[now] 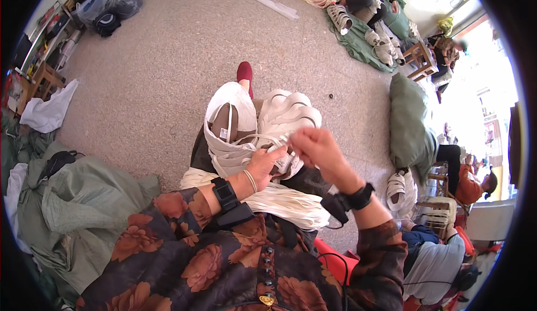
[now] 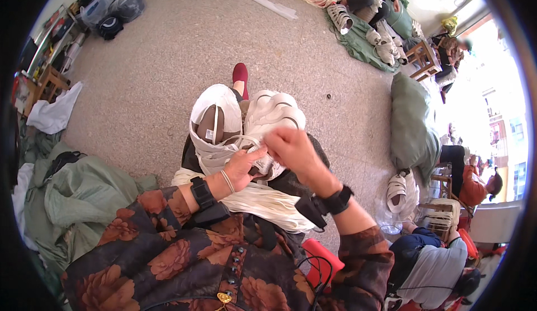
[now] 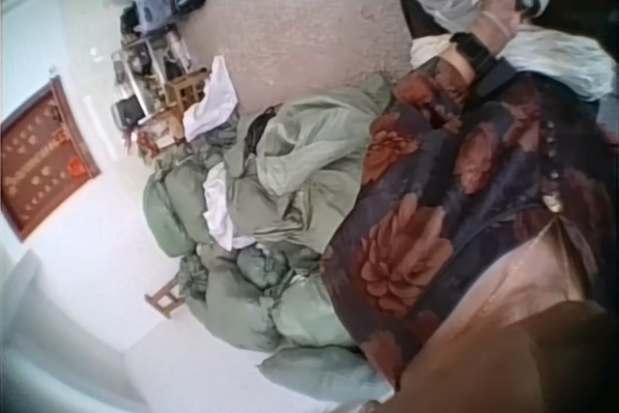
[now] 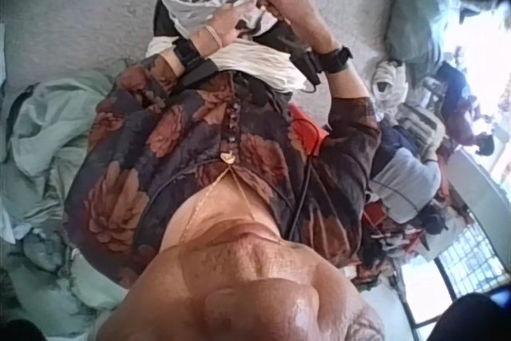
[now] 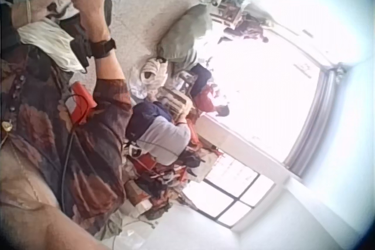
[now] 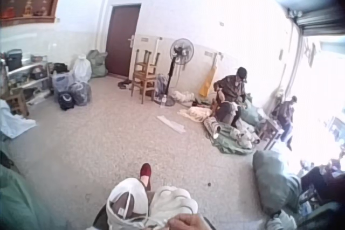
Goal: Lace a pair of white sneakers while sitting on the floor.
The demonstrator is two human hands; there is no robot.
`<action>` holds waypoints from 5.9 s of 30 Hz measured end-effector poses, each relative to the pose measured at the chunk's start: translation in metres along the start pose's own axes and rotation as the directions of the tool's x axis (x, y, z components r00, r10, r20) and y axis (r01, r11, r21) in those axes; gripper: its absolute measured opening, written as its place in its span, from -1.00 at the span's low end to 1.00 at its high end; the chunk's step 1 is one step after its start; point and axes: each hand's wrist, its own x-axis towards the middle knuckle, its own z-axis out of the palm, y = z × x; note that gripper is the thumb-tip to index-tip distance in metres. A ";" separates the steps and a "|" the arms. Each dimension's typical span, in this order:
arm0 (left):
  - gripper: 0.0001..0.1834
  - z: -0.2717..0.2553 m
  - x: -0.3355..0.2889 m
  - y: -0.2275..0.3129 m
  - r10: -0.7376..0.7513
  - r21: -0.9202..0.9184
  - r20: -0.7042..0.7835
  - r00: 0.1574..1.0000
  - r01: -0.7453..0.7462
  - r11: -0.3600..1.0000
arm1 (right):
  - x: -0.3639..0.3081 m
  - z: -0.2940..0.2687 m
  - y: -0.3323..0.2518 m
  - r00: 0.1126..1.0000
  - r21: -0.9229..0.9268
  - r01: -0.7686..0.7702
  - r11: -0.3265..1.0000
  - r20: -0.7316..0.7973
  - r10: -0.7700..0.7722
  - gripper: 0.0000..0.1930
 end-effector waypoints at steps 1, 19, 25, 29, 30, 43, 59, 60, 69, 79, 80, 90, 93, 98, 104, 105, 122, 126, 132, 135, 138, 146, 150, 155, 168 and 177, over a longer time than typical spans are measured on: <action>-0.71 0.002 -0.001 0.000 0.004 -0.025 -0.030 1.000 -0.005 1.000 | 0.002 0.005 -0.034 0.992 -0.044 0.123 0.991 0.034 -0.121 -0.74; -0.67 -0.016 0.002 0.005 -0.040 -0.108 0.143 0.989 0.056 0.993 | 0.016 0.007 0.051 0.970 -0.463 0.136 0.876 -0.116 -0.212 -0.81; -0.65 0.000 0.000 0.002 -0.026 -0.054 -0.053 0.998 0.024 0.998 | -0.019 -0.013 0.070 0.973 -0.340 0.053 0.939 -0.192 -0.125 -0.82; -0.65 -0.004 0.005 -0.002 -0.019 -0.066 -0.067 0.998 0.014 0.998 | -0.055 -0.036 0.093 0.989 -0.250 -0.067 0.966 -0.145 0.031 -0.84; -0.64 -0.006 0.006 -0.003 0.004 -0.074 -0.049 0.999 -0.008 0.997 | -0.061 -0.038 0.096 0.990 -0.229 -0.090 0.969 -0.124 0.063 -0.85; -0.67 -0.007 0.005 0.000 -0.030 -0.065 -0.023 0.999 0.029 0.997 | -0.016 -0.058 0.035 0.969 0.040 0.111 0.993 -0.226 -0.099 -0.87; -0.66 0.011 0.006 0.007 -0.038 -0.085 -0.142 0.989 0.026 0.996 | 0.031 -0.007 0.043 0.863 -0.508 0.427 0.748 -0.019 -0.505 -0.89; -0.67 0.011 0.005 0.006 -0.013 -0.066 -0.141 0.990 0.004 0.998 | 0.035 -0.010 0.038 0.832 -0.549 0.499 0.670 0.088 -0.548 -0.90; -0.68 0.012 0.004 -0.005 0.003 -0.037 -0.145 0.989 -0.008 0.999 | 0.045 -0.012 0.026 0.851 -0.694 0.507 0.511 0.308 -0.426 -0.90; -0.67 0.018 0.008 0.004 -0.015 -0.083 -0.231 0.973 -0.004 0.997 | 0.033 -0.011 0.034 0.942 -0.427 0.298 0.853 -0.009 -0.334 -0.88; -0.67 0.017 0.009 0.004 -0.014 -0.085 -0.233 0.972 -0.006 0.996 | 0.033 -0.010 0.036 0.943 -0.427 0.299 0.853 -0.006 -0.334 -0.88; -0.70 0.013 0.005 0.000 0.000 -0.063 -0.212 0.977 -0.014 0.998 | 0.037 -0.005 0.040 0.860 -0.553 0.467 0.690 0.101 -0.501 -0.89; -0.69 0.011 0.003 0.000 0.023 -0.038 -0.219 0.975 -0.032 0.999 | 0.047 -0.010 0.034 0.840 -0.616 0.518 0.594 0.236 -0.488 -0.88; -0.70 0.006 0.011 -0.007 0.051 -0.013 -0.192 0.980 -0.055 0.998 | 0.056 -0.017 0.019 0.856 -0.643 0.511 0.570 0.441 -0.270 -0.86; -0.69 0.005 0.008 -0.005 0.044 -0.054 -0.133 0.990 -0.052 0.997 | 0.054 -0.017 0.016 0.861 -0.648 0.506 0.569 0.349 -0.369 -0.86; -0.68 0.006 0.009 -0.004 0.028 -0.065 -0.132 0.991 -0.037 0.997 | 0.052 -0.019 0.019 0.875 -0.642 0.482 0.596 0.316 -0.367 -0.86; -0.67 0.005 0.006 -0.005 0.055 -0.028 -0.170 0.984 -0.060 0.998 | 0.057 -0.017 0.020 0.793 -0.677 0.598 0.430 0.421 -0.440 -0.88; -0.69 0.004 0.006 -0.005 0.073 0.003 -0.110 0.991 -0.074 0.997 | 0.067 -0.010 0.010 0.829 -0.783 0.557 0.276 0.545 -0.125 -0.91; -0.70 0.000 0.005 -0.002 0.078 -0.031 -0.099 0.992 -0.082 0.996 | 0.057 -0.008 0.013 0.879 -0.746 0.477 0.464 0.404 -0.255 -0.92; -0.69 0.000 0.007 -0.004 0.061 -0.019 -0.092 0.994 -0.063 0.998 | 0.053 -0.017 0.027 0.863 -0.738 0.505 0.447 0.424 -0.275 -0.91; -0.68 -0.006 0.008 -0.004 0.054 -0.021 -0.054 0.997 -0.056 0.998 | 0.047 -0.021 0.030 0.827 -0.712 0.551 0.435 0.397 -0.398 -0.89; -0.73 0.001 0.007 0.004 0.010 0.025 -0.045 0.999 -0.009 1.000 | -0.003 -0.009 0.051 0.895 -0.618 0.394 0.680 0.091 -0.436 -0.81; -0.72 0.000 0.010 0.012 -0.156 -0.070 0.023 0.988 0.157 0.985 | -0.001 -0.004 0.059 0.845 -0.673 0.426 0.604 0.058 -0.532 -0.80; -0.68 0.000 0.002 0.015 -0.114 -0.004 0.031 0.993 0.114 0.994 | -0.016 -0.022 0.068 0.937 -0.537 0.275 0.797 -0.035 -0.346 -0.79; -0.69 -0.024 -0.027 0.046 -0.264 0.315 0.093 0.960 0.223 0.922 | -0.145 -0.139 0.213 0.911 -0.860 -0.407 0.309 -0.405 0.072 -0.76; -0.79 -0.003 -0.012 0.079 0.469 0.663 0.748 0.470 -0.573 -0.482 | -0.026 -0.011 0.092 0.883 -0.537 0.274 0.798 -0.188 -0.430 -0.80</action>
